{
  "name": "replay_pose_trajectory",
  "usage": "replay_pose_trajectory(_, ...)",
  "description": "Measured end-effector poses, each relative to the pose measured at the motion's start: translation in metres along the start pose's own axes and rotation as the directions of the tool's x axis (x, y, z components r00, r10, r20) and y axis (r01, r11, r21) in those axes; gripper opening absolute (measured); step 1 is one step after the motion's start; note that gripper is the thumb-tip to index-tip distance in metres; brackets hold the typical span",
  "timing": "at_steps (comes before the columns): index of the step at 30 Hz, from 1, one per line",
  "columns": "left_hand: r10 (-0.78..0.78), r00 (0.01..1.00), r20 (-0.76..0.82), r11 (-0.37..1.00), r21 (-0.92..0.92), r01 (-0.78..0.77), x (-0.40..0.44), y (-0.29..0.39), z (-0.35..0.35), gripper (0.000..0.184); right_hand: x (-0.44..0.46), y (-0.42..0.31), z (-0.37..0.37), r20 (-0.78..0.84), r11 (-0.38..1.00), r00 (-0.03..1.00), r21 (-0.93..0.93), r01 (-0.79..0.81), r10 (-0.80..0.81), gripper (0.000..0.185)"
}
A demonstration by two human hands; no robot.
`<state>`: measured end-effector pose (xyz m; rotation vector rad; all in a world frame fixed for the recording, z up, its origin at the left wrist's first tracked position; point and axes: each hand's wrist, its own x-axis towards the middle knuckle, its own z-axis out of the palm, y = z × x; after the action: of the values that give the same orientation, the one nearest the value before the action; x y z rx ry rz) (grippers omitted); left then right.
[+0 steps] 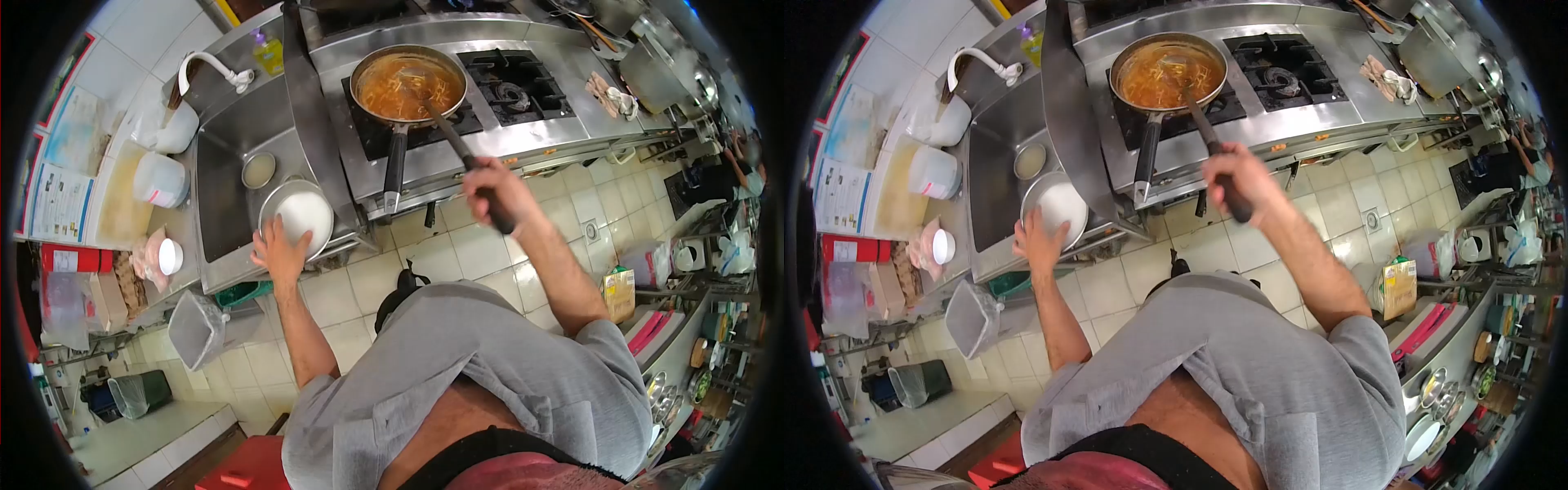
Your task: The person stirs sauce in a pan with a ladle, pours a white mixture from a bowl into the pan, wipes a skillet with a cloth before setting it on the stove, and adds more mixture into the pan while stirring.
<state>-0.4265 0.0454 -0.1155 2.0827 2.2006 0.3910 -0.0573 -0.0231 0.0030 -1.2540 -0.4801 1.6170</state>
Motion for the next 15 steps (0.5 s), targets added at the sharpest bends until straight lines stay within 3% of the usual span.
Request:
replay_pose_trajectory(1,0.015,0.999,0.051,0.997,0.070,-0.019,0.003,0.001,0.001,0.073,0.005,-0.011,-0.013,0.166,0.957,0.984,0.269,-0.109,0.065,0.011)
replay_pose_trajectory(2,0.035,0.997,0.068,0.990,0.135,-0.044,0.005,-0.001,0.004,0.072,0.019,-0.013,-0.035,0.412,0.860,0.898,0.392,-0.325,0.152,0.015)
replay_pose_trajectory(3,0.031,0.997,0.069,0.990,0.135,-0.040,0.005,0.001,0.004,0.072,0.027,-0.015,-0.040,0.462,0.816,0.881,0.468,-0.339,0.101,0.007)
replay_pose_trajectory(5,0.027,0.993,0.112,0.972,0.228,-0.052,0.003,0.008,0.006,0.067,0.030,-0.009,-0.042,0.041,0.985,0.999,0.175,0.003,-0.010,0.026)
replay_pose_trajectory(6,0.021,0.993,0.113,0.973,0.228,-0.047,0.002,0.008,0.008,0.067,0.032,0.001,-0.039,-0.043,0.990,0.997,-0.127,0.065,-0.071,0.039)
replay_pose_trajectory(7,0.033,0.996,0.080,0.971,0.233,-0.051,0.001,0.007,0.010,0.062,0.036,0.017,-0.035,-0.103,0.902,0.983,-0.421,0.096,-0.153,0.053)
replay_pose_trajectory(8,0.046,0.998,0.044,0.969,0.239,-0.055,0.001,0.006,0.011,0.058,0.038,0.034,-0.030,-0.132,0.819,0.967,-0.564,0.107,-0.218,0.064)
replay_pose_trajectory(9,0.041,0.998,0.040,0.970,0.238,-0.050,0.002,0.007,0.012,0.058,0.038,0.049,-0.022,-0.150,0.842,0.953,-0.519,0.149,-0.262,0.064)
replay_pose_trajectory(12,0.038,0.999,0.036,0.975,0.218,-0.045,0.004,0.010,0.016,0.052,0.006,0.024,0.009,-0.181,0.930,0.971,-0.357,0.084,-0.157,0.053)
replay_pose_trajectory(14,0.013,0.996,0.088,0.982,0.186,-0.030,0.009,0.013,0.021,0.046,0.003,0.002,-0.002,0.028,0.996,0.999,0.087,0.034,-0.037,0.035)
replay_pose_trajectory(15,0.025,0.996,0.084,0.982,0.182,-0.040,0.011,0.015,0.022,0.046,0.009,-0.008,-0.019,0.201,0.962,0.977,0.245,-0.123,0.073,0.022)
